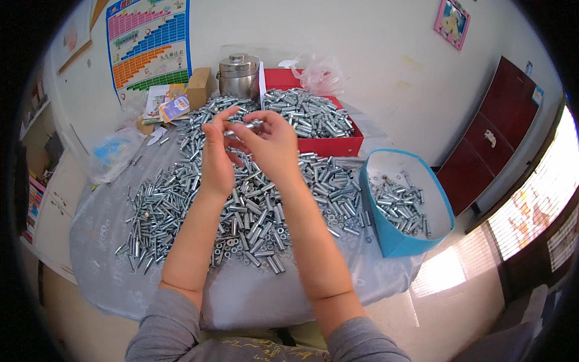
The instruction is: The person sits at a table covered with a large pile of small, cylindrical metal parts. They repeatedly pick up individual metal pieces and small rings, fit them together by hand, and place the assembled units into a blue container on the right. The task involves continuous manual assembly of these components throughout the clip.
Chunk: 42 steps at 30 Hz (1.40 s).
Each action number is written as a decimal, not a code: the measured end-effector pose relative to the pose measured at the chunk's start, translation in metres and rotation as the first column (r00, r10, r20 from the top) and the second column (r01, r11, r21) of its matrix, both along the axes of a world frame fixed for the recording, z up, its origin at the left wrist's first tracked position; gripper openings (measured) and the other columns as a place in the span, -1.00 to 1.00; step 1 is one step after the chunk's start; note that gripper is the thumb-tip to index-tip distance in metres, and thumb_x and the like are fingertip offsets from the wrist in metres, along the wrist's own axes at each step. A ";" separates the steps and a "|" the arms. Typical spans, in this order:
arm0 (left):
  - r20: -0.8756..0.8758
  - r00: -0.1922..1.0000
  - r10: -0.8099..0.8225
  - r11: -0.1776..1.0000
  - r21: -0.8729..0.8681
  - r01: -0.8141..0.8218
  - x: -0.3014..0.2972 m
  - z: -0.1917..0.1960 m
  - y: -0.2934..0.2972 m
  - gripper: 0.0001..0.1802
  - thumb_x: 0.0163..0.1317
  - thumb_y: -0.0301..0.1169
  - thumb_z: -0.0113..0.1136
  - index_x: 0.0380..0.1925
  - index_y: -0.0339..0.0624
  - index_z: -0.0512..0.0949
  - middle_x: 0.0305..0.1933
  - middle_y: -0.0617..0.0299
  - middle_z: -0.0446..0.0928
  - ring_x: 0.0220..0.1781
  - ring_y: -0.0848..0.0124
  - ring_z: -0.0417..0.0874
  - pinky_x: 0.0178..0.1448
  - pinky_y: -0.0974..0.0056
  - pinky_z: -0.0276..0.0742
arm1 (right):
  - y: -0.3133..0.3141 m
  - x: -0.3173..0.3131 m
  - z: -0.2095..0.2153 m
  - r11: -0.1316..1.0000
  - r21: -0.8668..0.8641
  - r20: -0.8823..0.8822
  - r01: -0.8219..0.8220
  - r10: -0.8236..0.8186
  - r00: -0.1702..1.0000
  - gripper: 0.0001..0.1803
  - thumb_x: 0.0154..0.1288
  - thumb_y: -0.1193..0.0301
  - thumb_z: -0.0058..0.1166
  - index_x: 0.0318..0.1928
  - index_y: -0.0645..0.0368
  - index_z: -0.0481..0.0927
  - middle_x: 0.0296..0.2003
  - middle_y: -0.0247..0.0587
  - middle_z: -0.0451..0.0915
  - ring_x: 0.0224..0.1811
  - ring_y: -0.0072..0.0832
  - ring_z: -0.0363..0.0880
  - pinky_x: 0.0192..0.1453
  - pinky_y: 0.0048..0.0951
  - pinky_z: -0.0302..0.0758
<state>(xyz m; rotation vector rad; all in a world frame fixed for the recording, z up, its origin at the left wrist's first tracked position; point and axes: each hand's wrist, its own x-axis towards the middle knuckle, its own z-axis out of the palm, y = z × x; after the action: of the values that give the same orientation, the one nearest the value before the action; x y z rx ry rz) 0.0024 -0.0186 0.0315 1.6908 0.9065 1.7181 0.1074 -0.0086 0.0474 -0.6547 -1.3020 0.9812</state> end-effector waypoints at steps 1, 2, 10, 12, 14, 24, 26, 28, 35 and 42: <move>-0.049 0.995 0.092 0.995 -0.021 -0.093 -0.004 0.005 -0.005 -0.16 0.19 0.27 -0.65 0.08 -0.22 0.25 -0.35 0.16 0.48 -0.39 0.41 0.52 -0.43 0.34 0.35 | -0.002 -0.010 -0.002 1.000 -0.027 -0.020 -0.016 0.015 1.000 -0.79 0.08 0.42 0.17 -0.32 0.30 0.52 -0.55 -0.33 0.54 -0.59 -0.73 0.44 -0.61 -0.77 0.30; -0.100 0.978 0.181 0.982 -0.036 -0.185 -0.008 0.008 -0.008 -0.16 0.20 0.27 -0.65 0.07 -0.23 0.25 -0.37 0.15 0.50 -0.41 0.39 0.53 -0.43 0.33 0.36 | -0.005 -0.018 -0.002 0.998 -0.053 -0.040 -0.032 0.030 0.999 -0.80 0.08 0.42 0.16 -0.33 0.31 0.53 -0.56 -0.33 0.54 -0.59 -0.73 0.44 -0.60 -0.76 0.31; -0.401 0.834 0.378 0.913 0.012 -0.409 -0.024 0.009 0.005 -0.19 0.22 0.23 -0.64 -0.03 -0.26 0.32 -0.47 0.01 0.55 -0.33 0.05 0.57 -0.27 0.09 0.40 | 0.010 -0.029 -0.020 1.000 0.018 0.059 -0.012 0.011 0.998 -0.84 0.17 0.44 0.06 -0.35 0.33 0.56 -0.55 -0.32 0.56 -0.60 -0.76 0.42 -0.54 -0.74 0.31; -0.400 0.806 0.436 0.894 0.088 -0.439 -0.021 0.010 0.003 -0.20 0.22 0.23 -0.62 -0.06 -0.26 0.35 -0.49 0.03 0.55 -0.38 0.05 0.57 -0.32 0.10 0.42 | 0.013 -0.026 -0.026 0.999 -0.006 0.078 -0.049 0.049 0.996 -0.84 0.21 0.44 0.00 -0.36 0.31 0.53 -0.59 -0.39 0.50 -0.62 -0.78 0.34 -0.56 -0.72 0.26; -0.388 0.791 0.474 0.879 0.159 -0.449 -0.018 0.008 -0.001 -0.22 0.23 0.22 -0.59 -0.07 -0.25 0.36 -0.49 0.04 0.55 -0.40 0.04 0.57 -0.34 0.11 0.42 | 0.011 -0.029 -0.027 0.988 -0.095 -0.005 -0.120 0.120 0.993 -0.85 0.21 0.44 -0.01 -0.38 0.31 0.51 -0.61 -0.44 0.47 -0.61 -0.79 0.31 -0.57 -0.71 0.23; -0.482 0.667 0.569 0.822 0.355 -0.445 -0.014 -0.008 0.012 -0.14 0.16 0.27 -0.43 0.01 -0.40 0.28 -0.73 0.09 0.46 -0.67 0.16 0.54 -0.63 0.21 0.36 | 0.007 -0.015 -0.021 0.922 0.019 0.686 0.388 -0.294 0.665 -0.34 0.26 -0.01 -0.39 -0.54 0.33 0.56 -0.52 0.15 0.52 -0.37 0.03 0.49 -0.23 -0.12 0.37; -0.545 0.621 0.564 0.826 0.369 -0.426 -0.010 -0.008 0.010 -0.13 0.16 0.28 -0.40 0.02 -0.40 0.27 -0.74 0.10 0.45 -0.68 0.17 0.53 -0.64 0.22 0.35 | 0.016 -0.009 -0.029 0.919 0.063 0.710 0.388 -0.315 0.630 -0.35 0.24 -0.02 -0.35 -0.52 0.34 0.56 -0.51 0.17 0.52 -0.37 0.02 0.49 -0.23 -0.14 0.37; -0.538 0.620 0.571 0.820 0.407 -0.402 -0.009 -0.012 0.014 -0.12 0.14 0.29 -0.39 0.02 -0.40 0.26 -0.75 0.11 0.44 -0.70 0.17 0.52 -0.65 0.22 0.34 | 0.021 -0.002 -0.029 0.945 -0.071 0.621 0.320 -0.209 0.755 -0.36 0.21 -0.03 -0.29 -0.51 0.35 0.55 -0.49 0.15 0.52 -0.37 -0.03 0.50 -0.25 -0.18 0.37; -0.453 0.788 0.417 0.909 0.214 -0.358 -0.006 -0.018 0.020 -0.13 0.17 0.28 -0.49 0.02 -0.38 0.27 -0.67 0.07 0.50 -0.55 0.08 0.57 -0.51 0.14 0.41 | 0.029 0.005 -0.034 0.957 0.029 0.450 0.290 -0.271 0.851 -0.65 0.24 0.24 -0.21 -0.27 0.32 0.44 -0.56 -0.15 0.48 -0.46 -0.37 0.48 -0.34 -0.40 0.37; -0.459 0.793 0.400 0.916 0.180 -0.358 -0.006 -0.021 0.021 -0.16 0.19 0.25 -0.49 0.01 -0.37 0.28 -0.58 0.00 0.53 -0.47 0.06 0.59 -0.44 0.11 0.43 | 0.019 0.002 -0.025 0.996 -0.079 0.374 -0.052 0.078 0.924 -0.58 0.33 0.21 -0.33 -0.34 0.34 0.45 -0.64 -0.23 0.39 -0.61 -0.51 0.41 -0.55 -0.42 0.35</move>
<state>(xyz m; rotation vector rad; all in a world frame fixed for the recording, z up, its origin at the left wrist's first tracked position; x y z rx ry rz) -0.0033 0.0020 0.0105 2.1699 1.5147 1.6011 0.1089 0.0104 0.0225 -0.8894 -1.6422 0.9870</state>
